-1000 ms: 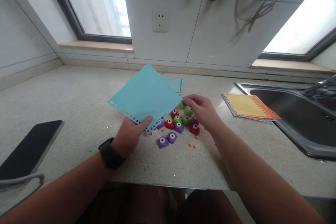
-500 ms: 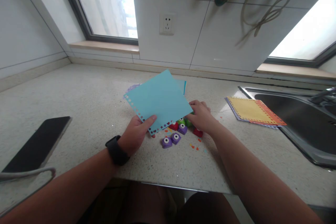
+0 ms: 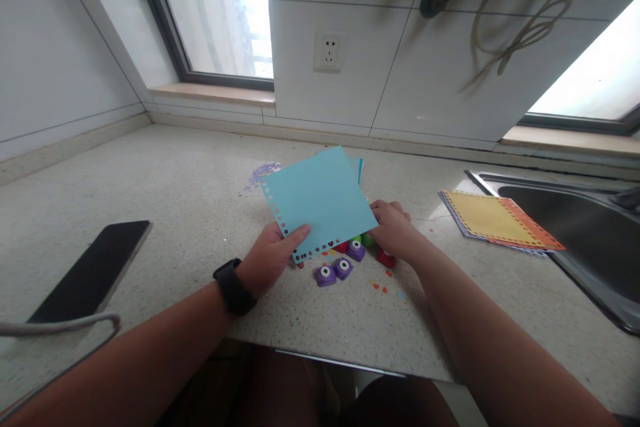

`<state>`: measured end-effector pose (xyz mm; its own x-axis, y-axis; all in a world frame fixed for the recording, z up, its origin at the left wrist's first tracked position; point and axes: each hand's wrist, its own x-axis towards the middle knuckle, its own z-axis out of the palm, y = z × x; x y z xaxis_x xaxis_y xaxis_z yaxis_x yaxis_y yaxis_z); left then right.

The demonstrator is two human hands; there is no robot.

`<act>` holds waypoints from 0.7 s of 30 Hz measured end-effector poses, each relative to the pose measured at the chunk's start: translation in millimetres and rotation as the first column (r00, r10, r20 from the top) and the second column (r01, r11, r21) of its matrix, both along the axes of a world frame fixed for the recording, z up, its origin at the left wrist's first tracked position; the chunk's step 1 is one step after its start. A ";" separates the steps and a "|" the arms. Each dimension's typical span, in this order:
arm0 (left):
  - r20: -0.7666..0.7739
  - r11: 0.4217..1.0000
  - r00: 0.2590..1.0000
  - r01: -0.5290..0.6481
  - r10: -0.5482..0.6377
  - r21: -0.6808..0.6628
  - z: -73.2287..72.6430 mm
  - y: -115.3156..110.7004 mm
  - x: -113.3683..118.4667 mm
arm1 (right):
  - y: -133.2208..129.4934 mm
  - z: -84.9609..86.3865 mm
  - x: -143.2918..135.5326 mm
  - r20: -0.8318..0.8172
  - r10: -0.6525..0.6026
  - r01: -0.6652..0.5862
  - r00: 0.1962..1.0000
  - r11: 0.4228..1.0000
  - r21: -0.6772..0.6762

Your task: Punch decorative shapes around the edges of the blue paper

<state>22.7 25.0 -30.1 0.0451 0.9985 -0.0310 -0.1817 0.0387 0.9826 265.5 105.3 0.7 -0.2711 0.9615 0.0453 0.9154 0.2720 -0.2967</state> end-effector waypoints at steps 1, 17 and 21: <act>-0.004 1.000 1.000 0.002 -0.002 0.001 -0.1 0.1 0.0 | -0.4 1.2 -0.3 0.003 0.003 -0.003 1.000 1.000 -0.009; 0.099 0.999 0.994 -0.054 0.054 -0.006 -0.3 2.8 0.7 | 4.4 4.9 6.9 -0.267 -0.044 0.061 0.963 0.996 0.057; 0.186 0.992 0.975 -0.124 0.124 -0.012 2.5 4.5 1.1 | 6.3 9.4 12.9 -0.379 -0.067 0.104 0.923 0.992 0.078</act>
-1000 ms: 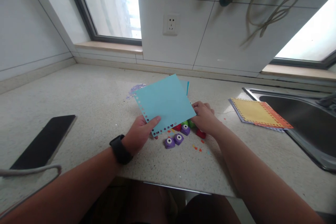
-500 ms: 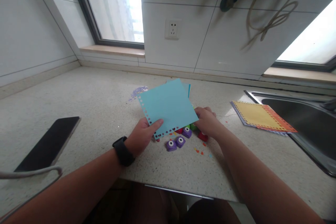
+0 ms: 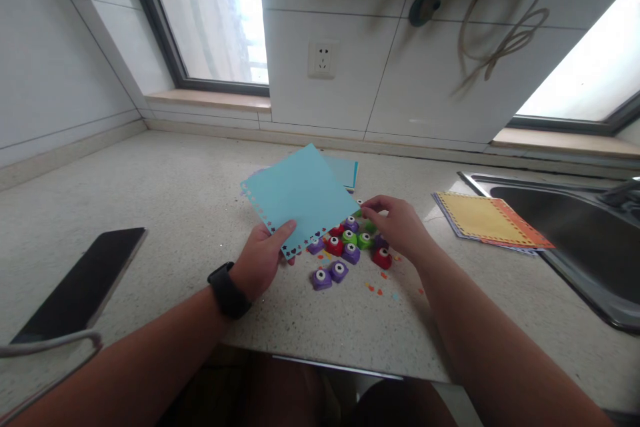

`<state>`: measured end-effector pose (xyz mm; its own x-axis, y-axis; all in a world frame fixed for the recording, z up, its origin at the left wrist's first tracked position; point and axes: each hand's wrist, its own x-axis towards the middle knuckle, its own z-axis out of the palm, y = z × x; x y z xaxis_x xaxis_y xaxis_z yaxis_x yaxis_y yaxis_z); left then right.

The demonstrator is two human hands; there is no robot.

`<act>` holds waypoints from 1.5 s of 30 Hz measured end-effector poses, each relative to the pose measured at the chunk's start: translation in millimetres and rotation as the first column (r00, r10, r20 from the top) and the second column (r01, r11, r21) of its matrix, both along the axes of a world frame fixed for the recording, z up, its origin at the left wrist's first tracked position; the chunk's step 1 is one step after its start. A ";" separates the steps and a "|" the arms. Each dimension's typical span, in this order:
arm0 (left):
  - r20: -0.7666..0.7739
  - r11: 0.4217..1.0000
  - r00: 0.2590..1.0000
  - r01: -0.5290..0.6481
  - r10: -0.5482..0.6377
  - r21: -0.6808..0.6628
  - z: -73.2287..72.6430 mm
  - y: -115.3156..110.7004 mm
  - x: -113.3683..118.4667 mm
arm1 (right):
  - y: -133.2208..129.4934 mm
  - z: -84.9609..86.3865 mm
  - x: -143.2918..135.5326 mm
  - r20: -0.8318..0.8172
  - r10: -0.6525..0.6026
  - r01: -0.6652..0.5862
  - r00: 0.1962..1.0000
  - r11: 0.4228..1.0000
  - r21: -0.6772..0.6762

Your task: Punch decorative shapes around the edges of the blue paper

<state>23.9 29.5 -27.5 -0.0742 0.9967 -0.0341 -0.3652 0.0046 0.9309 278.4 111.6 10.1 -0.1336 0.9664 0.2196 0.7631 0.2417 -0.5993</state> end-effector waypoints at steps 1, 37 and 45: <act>0.019 1.000 1.000 -0.015 0.015 0.000 1.1 0.1 0.0 | -0.3 2.0 1.3 -0.018 -0.004 0.004 1.000 1.000 -0.006; 0.217 0.991 0.968 -0.109 0.123 -0.072 14.1 1.4 0.4 | -28.7 25.2 -2.1 0.269 0.600 -0.598 0.754 0.796 -0.099; 0.209 0.992 0.971 -0.105 0.118 -0.071 14.6 0.7 1.3 | -40.5 20.1 -19.7 0.262 0.705 -0.710 0.659 0.698 -0.096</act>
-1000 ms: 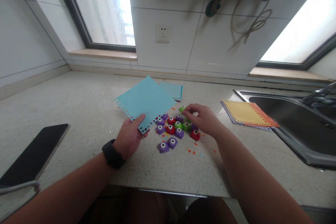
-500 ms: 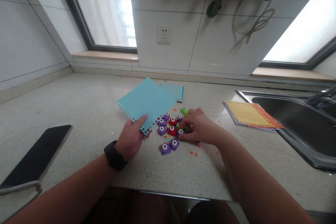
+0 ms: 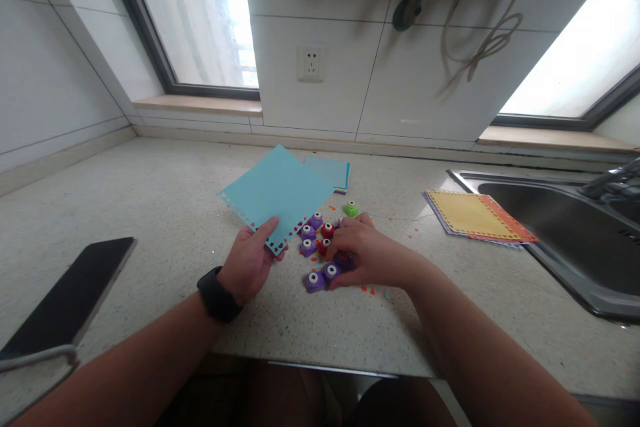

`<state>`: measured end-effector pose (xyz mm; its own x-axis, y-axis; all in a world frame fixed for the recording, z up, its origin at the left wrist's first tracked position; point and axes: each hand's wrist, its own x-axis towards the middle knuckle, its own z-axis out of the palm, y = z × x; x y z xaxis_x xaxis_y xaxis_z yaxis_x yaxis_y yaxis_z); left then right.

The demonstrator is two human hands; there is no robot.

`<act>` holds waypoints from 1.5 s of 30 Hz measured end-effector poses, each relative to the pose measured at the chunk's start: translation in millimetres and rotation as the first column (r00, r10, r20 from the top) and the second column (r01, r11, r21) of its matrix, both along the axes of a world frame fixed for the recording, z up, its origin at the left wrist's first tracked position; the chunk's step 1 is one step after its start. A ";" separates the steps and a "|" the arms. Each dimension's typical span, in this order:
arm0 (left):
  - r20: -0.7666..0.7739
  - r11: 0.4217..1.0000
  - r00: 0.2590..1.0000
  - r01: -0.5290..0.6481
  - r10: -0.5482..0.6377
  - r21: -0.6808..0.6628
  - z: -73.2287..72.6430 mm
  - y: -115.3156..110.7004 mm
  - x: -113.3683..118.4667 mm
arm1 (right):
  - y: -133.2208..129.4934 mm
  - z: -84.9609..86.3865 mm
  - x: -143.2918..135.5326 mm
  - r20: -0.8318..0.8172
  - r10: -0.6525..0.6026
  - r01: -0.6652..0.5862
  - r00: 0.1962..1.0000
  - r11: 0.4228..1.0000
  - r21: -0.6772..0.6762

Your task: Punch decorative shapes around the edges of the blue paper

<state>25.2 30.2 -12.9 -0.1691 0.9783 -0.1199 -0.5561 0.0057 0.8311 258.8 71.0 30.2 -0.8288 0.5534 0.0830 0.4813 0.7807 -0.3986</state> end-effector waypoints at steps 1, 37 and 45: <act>0.000 1.000 1.000 0.000 0.000 -0.005 0.4 -0.1 0.2 | -0.7 -1.4 -2.5 0.012 -0.010 0.009 1.000 1.000 0.023; -0.169 0.998 0.984 0.064 -0.064 -0.004 -9.2 -1.8 5.0 | 40.0 -21.4 -13.0 -0.002 -0.519 0.516 0.855 0.850 0.110; -0.302 0.997 0.953 0.055 -0.036 0.054 -9.7 -4.9 4.0 | 42.8 -12.9 2.3 -0.452 -0.700 0.586 0.553 0.712 -0.387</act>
